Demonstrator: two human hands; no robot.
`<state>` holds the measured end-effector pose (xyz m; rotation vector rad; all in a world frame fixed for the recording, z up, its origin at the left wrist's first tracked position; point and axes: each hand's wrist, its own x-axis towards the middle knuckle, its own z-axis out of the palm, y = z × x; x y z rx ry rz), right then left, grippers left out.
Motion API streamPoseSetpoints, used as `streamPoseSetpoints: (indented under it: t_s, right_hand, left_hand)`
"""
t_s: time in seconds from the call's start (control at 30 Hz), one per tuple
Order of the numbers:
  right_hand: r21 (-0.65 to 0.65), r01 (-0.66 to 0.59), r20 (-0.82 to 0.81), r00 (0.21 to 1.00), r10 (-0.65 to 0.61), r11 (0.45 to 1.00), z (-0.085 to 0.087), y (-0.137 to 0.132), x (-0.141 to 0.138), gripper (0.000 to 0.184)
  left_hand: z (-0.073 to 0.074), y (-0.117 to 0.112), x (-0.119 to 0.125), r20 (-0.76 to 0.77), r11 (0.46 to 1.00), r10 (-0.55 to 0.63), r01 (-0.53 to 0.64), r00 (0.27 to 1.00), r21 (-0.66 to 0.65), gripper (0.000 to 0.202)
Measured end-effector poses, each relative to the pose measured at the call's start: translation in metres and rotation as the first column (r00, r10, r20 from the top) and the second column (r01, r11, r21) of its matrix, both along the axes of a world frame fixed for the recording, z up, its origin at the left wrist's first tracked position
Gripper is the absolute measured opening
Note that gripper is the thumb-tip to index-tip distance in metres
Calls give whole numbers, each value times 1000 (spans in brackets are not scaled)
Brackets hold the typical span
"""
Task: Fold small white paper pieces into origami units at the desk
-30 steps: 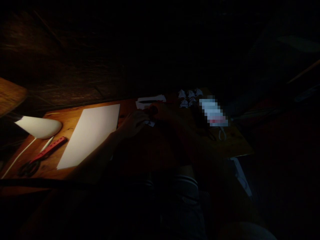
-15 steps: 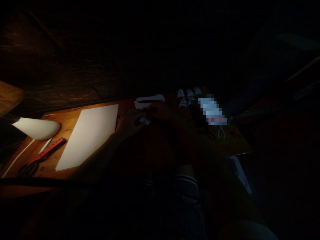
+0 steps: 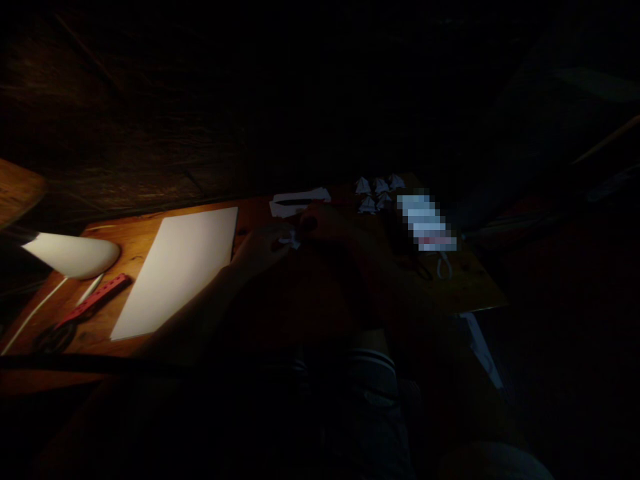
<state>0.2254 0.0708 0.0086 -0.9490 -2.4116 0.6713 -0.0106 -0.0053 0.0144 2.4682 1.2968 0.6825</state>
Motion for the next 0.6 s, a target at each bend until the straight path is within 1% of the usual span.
streamPoseSetpoints:
  t_s: [0.1,0.23,0.4,0.47,0.6]
  right_hand:
    - [3,5,-4,1000,-5,1000,1,-2,0,14]
    - [6,7,-10,1000,-7,1000,3,-2,2,13]
    - [20,-61,12,998,61,998,4,0,3,11]
    - [25,-59,11,998,59,998,4,-1,3,11]
    - [30,-29,13,999,29,999,5,-4,3,15]
  left_hand:
    - [1,0,0,12,1000,-18,18,1000,-5,25]
    - [-1,4,-1,-7,999,-43,43,999,27,22]
    - [-2,5,-3,-24,998,-63,63,998,10,23]
    - [-2,4,-4,-41,998,-61,61,997,7,23]
    - [-3,4,-4,-100,999,-19,21,995,26,21]
